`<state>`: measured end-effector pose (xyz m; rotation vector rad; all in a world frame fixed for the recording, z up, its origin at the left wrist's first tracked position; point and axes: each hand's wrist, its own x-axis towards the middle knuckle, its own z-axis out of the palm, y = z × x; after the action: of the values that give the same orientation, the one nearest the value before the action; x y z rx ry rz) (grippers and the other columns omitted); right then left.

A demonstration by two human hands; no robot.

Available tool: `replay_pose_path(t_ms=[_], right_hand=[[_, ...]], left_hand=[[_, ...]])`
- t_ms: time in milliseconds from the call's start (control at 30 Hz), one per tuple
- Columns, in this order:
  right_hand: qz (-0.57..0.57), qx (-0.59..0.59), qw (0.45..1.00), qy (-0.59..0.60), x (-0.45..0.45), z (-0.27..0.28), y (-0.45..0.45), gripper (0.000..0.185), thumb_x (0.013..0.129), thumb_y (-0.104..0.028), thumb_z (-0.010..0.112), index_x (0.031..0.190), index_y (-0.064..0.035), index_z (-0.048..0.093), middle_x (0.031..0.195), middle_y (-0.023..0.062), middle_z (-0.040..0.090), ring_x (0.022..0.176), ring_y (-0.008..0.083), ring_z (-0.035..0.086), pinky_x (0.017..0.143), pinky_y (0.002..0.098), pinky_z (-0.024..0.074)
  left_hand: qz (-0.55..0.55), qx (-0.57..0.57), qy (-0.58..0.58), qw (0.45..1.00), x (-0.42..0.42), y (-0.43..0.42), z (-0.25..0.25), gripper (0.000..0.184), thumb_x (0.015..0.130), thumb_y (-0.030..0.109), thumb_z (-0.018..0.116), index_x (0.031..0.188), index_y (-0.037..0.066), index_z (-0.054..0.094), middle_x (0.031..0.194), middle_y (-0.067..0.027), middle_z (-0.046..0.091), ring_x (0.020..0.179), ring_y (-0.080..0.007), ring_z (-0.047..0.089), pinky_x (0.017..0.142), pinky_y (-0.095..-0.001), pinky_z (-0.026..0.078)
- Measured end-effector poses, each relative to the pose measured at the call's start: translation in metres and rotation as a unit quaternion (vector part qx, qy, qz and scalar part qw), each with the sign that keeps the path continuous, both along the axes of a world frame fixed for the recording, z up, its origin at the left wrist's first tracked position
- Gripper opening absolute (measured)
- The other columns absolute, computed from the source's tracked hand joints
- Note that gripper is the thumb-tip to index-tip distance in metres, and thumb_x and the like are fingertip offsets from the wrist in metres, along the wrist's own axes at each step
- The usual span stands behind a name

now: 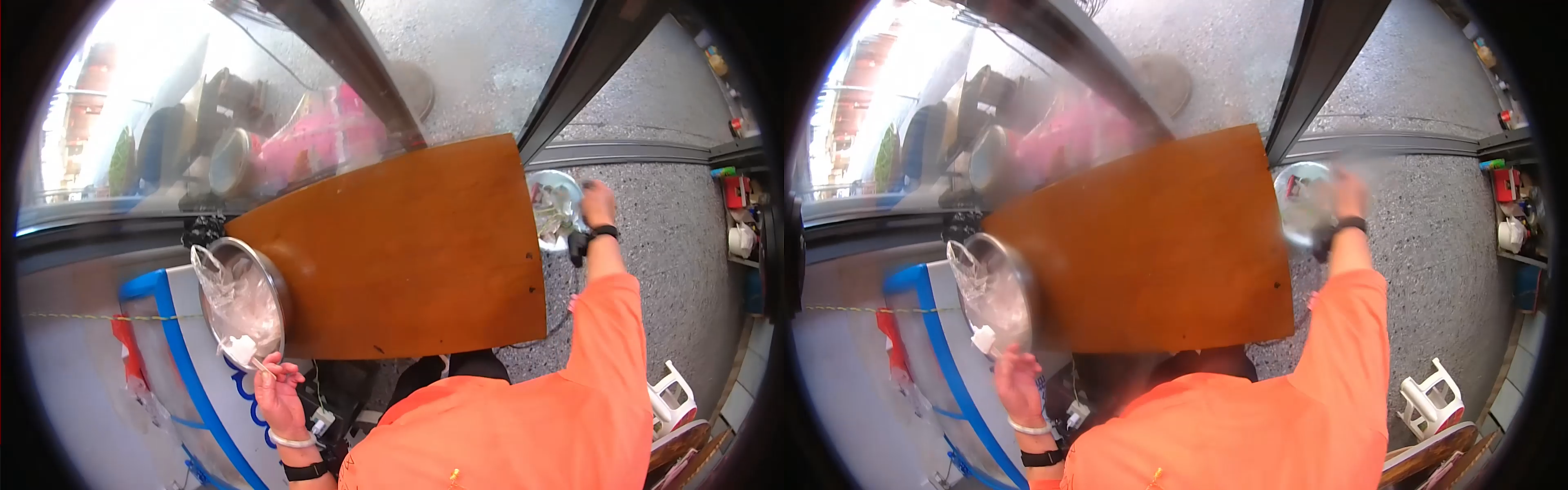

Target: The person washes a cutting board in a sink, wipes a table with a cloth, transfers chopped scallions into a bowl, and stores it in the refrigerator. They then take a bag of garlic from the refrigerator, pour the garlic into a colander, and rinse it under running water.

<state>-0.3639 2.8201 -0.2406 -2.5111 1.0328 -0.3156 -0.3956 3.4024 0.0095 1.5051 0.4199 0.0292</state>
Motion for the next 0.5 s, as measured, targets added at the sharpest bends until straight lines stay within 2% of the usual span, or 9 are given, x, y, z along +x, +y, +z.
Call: replay_pose_path(t_ms=[67,100,133,167,200,233,400,467,500], right_hand=[[-0.140,0.131,0.981,-0.031,-0.021,0.017,-0.042,0.028,0.073,-0.016,0.062,0.097,-0.0009,0.060,0.084,0.0131,0.064,0.081,0.0220,0.061,0.072,0.0320,0.0481],[-0.140,0.129,0.981,-0.025,-0.036,0.035,-0.034,0.028,0.073,-0.016,0.062,0.097,-0.0009,0.060,0.084,0.0131,0.064,0.081,0.0220,0.061,0.072,0.0320,0.0481],[-0.135,0.278,0.938,-0.157,-0.047,0.058,-0.013,0.032,0.075,-0.017,0.063,0.101,0.0007,0.058,0.089,0.0111,0.062,0.083,0.0200,0.060,0.073,0.0313,0.0481],[-0.117,0.422,0.853,-0.285,-0.050,0.075,0.010,0.036,0.076,-0.018,0.063,0.105,0.0023,0.055,0.093,0.0092,0.061,0.084,0.0181,0.059,0.073,0.0307,0.0480],[-0.101,0.478,0.821,-0.294,-0.053,0.085,0.032,0.040,0.079,-0.017,0.062,0.112,0.0026,0.049,0.103,0.0098,0.057,0.087,0.0198,0.058,0.074,0.0318,0.0483],[-0.099,0.515,0.798,-0.297,-0.050,0.108,0.066,0.036,0.079,-0.012,0.061,0.110,0.0029,0.052,0.102,0.0087,0.058,0.091,0.0171,0.056,0.077,0.0282,0.0455],[-0.047,0.558,0.763,-0.323,-0.019,0.083,0.154,0.039,0.081,-0.017,0.061,0.113,0.0017,0.051,0.104,0.0085,0.058,0.093,0.0176,0.055,0.082,0.0296,0.0437],[-0.046,0.563,0.755,-0.332,-0.002,0.074,0.183,0.041,0.081,-0.020,0.061,0.114,0.0024,0.050,0.105,0.0095,0.058,0.094,0.0183,0.055,0.083,0.0302,0.0431],[-0.012,0.481,0.836,-0.263,0.002,0.074,0.192,0.047,0.081,-0.025,0.061,0.116,0.0031,0.049,0.108,0.0124,0.057,0.098,0.0207,0.054,0.085,0.0319,0.0422]], left_hand=[[-0.023,0.012,0.010,1.000,-0.001,-0.001,-0.005,0.018,0.089,0.020,0.048,0.087,0.003,0.055,0.108,-0.0123,0.051,0.078,-0.0176,0.058,0.061,-0.0291,0.047],[-0.026,-0.007,0.015,1.000,0.002,-0.008,-0.004,0.018,0.089,0.018,0.048,0.088,0.002,0.055,0.107,-0.0116,0.052,0.078,-0.0168,0.057,0.061,-0.0274,0.047],[-0.024,-0.009,0.011,1.000,0.008,-0.013,-0.006,0.018,0.089,0.018,0.048,0.088,0.002,0.055,0.107,-0.0116,0.052,0.078,-0.0168,0.057,0.061,-0.0274,0.047],[-0.053,0.010,0.015,0.998,0.014,-0.015,-0.008,0.018,0.089,0.017,0.048,0.089,0.001,0.055,0.107,-0.0109,0.052,0.077,-0.0159,0.057,0.061,-0.0265,0.047],[-0.076,0.033,0.022,0.996,0.015,-0.014,-0.006,0.017,0.089,0.016,0.048,0.089,0.000,0.056,0.106,-0.0101,0.052,0.077,-0.0149,0.056,0.062,-0.0256,0.046],[-0.096,0.036,0.004,0.995,0.019,-0.018,-0.004,0.017,0.089,0.016,0.048,0.089,0.001,0.056,0.104,-0.0092,0.053,0.076,-0.0137,0.056,0.062,-0.0248,0.046],[-0.212,0.097,-0.059,0.971,0.033,-0.023,0.008,0.016,0.091,0.012,0.046,0.087,0.002,0.058,0.098,-0.0065,0.053,0.074,-0.0096,0.054,0.062,-0.0213,0.044],[-0.268,0.108,-0.146,0.946,0.037,-0.018,0.015,0.013,0.090,0.009,0.048,0.088,0.000,0.058,0.097,-0.0068,0.053,0.073,-0.0106,0.054,0.063,-0.0221,0.045],[-0.278,0.127,-0.170,0.937,0.037,-0.016,0.018,0.012,0.089,0.008,0.049,0.089,0.000,0.058,0.096,-0.0073,0.053,0.074,-0.0114,0.054,0.065,-0.0226,0.045]])
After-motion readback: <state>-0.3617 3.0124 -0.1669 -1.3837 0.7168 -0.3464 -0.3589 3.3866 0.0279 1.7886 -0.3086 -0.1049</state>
